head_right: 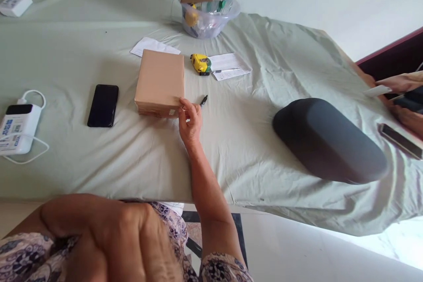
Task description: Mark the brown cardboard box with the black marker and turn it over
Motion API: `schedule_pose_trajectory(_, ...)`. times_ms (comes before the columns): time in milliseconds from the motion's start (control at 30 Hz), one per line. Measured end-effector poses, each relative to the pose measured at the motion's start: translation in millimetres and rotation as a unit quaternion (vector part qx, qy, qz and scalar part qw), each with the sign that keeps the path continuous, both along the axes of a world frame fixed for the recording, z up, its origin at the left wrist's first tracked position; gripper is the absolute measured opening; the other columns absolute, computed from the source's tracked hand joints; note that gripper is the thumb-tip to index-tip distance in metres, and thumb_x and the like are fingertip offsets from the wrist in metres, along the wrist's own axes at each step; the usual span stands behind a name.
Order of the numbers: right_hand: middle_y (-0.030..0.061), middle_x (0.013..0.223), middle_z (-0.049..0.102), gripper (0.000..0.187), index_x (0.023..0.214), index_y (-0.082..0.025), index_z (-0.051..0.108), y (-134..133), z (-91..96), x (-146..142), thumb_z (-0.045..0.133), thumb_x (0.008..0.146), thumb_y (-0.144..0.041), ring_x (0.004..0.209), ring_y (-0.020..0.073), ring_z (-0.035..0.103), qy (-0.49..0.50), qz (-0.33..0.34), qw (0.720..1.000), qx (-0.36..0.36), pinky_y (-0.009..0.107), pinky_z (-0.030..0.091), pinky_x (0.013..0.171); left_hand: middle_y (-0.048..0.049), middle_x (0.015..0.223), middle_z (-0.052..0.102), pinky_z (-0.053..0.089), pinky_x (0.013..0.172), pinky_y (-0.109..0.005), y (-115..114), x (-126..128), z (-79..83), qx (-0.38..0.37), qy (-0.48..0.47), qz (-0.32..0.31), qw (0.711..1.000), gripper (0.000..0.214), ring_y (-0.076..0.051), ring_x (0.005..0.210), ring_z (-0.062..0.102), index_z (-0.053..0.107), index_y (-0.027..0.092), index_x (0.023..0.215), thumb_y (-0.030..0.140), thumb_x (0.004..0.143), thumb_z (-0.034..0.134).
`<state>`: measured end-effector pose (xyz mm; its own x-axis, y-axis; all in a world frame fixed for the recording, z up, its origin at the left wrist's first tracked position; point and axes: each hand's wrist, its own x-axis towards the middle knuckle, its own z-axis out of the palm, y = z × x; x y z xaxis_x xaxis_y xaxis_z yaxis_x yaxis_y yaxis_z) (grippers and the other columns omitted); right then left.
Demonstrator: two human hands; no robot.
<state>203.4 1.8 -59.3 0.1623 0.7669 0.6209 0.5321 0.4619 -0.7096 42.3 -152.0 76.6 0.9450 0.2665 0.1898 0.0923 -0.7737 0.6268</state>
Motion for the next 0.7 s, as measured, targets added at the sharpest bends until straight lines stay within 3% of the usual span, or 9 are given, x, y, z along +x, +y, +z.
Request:
schedule_pose_trajectory(100,0.0061,0.096,0.060,0.038,0.126,-0.023,0.066,-1,-1.3,1,0.047,0.101,-0.045,0.077,0.0150,0.059,0.003,0.001,1.000,-0.010,0.032,0.056,0.068,-0.0021,0.101,0.080,0.062,0.082,-0.026,12,10,-5.5,0.049,-0.135,-0.023,0.989,0.032,-0.021,0.109,0.075,0.081,0.037,0.091,0.063,0.087,0.063)
schedule_pose_trajectory(200,0.0057,0.096,0.058,0.041,0.126,-0.022,0.066,-1,-2.1,2,0.047,0.101,-0.048,0.080,0.0157,0.060,0.003,0.003,1.000,-0.016,0.034,0.058,0.071,-0.0047,0.088,0.079,0.060,0.086,-0.030,33,7,-15.8,0.121,-0.216,0.142,0.959,0.017,-0.017,0.090,0.074,0.075,0.024,0.092,0.030,0.098,0.060)
schedule_pose_trajectory(300,0.0055,0.098,0.058,0.044,0.131,-0.025,0.063,0,-3.5,3,0.048,0.100,-0.052,0.082,0.0160,0.061,0.018,0.013,1.000,-0.021,0.035,0.059,0.074,-0.0014,0.081,0.073,0.056,0.072,-0.025,63,-13,-34.7,0.055,-0.187,0.312,0.930,0.016,-0.012,0.072,0.066,0.066,0.021,0.092,0.025,0.101,0.053)
schedule_pose_trajectory(400,0.0020,0.096,0.058,0.050,0.141,-0.031,0.054,2,-6.4,3,0.052,0.098,-0.055,0.072,0.0121,0.058,0.041,0.019,0.998,-0.031,0.030,0.057,0.068,-0.0026,0.095,0.072,0.056,0.082,-0.030,98,-40,-60.4,0.006,-0.226,0.533,0.816,0.016,-0.015,0.082,0.068,0.059,0.024,0.111,0.025,0.102,0.046)
schedule_pose_trajectory(433,0.0006,0.095,0.058,0.052,0.143,-0.032,0.051,3,-7.8,2,0.054,0.097,-0.056,0.069,0.0108,0.056,0.048,0.021,0.998,-0.036,0.028,0.056,0.066,-0.0042,0.102,0.071,0.056,0.089,-0.033,109,-49,-69.8,0.016,-0.238,0.582,0.777,0.021,-0.017,0.092,0.068,0.056,0.025,0.120,0.025,0.101,0.047)
schedule_pose_trajectory(467,-0.0005,0.093,0.057,0.054,0.144,-0.033,0.050,4,-9.2,2,0.056,0.096,-0.056,0.066,0.0099,0.055,0.053,0.023,0.997,-0.043,0.027,0.054,0.064,-0.0067,0.114,0.069,0.054,0.096,-0.037,119,-57,-79.0,0.018,-0.228,0.612,0.757,0.030,-0.021,0.105,0.067,0.051,0.027,0.128,0.027,0.098,0.054)
schedule_pose_trajectory(533,-0.0017,0.092,0.056,0.056,0.142,-0.032,0.051,6,-11.8,2,0.061,0.093,-0.056,0.064,0.0087,0.054,0.056,0.023,0.996,-0.062,0.025,0.052,0.061,-0.0121,0.133,0.062,0.050,0.107,-0.044,136,-68,-96.2,0.007,-0.181,0.633,0.752,0.055,-0.027,0.124,0.061,0.043,0.026,0.138,0.032,0.089,0.067)
schedule_pose_trajectory(600,-0.0021,0.093,0.057,0.055,0.138,-0.031,0.054,7,-13.9,1,0.064,0.090,-0.056,0.063,0.0082,0.054,0.054,0.019,0.995,-0.085,0.024,0.051,0.060,-0.0161,0.141,0.058,0.045,0.113,-0.049,146,-72,-110.0,-0.001,-0.110,0.616,0.780,0.069,-0.033,0.133,0.055,0.043,0.023,0.139,0.039,0.081,0.077)
schedule_pose_trajectory(700,-0.0017,0.092,0.057,0.049,0.128,-0.028,0.060,7,-15.3,2,0.065,0.089,-0.058,0.064,0.0084,0.054,0.048,0.011,0.993,-0.104,0.024,0.051,0.059,-0.0180,0.134,0.063,0.042,0.115,-0.054,154,-69,-122.0,0.017,-0.026,0.579,0.815,0.059,-0.037,0.134,0.055,0.053,0.019,0.127,0.044,0.080,0.078)
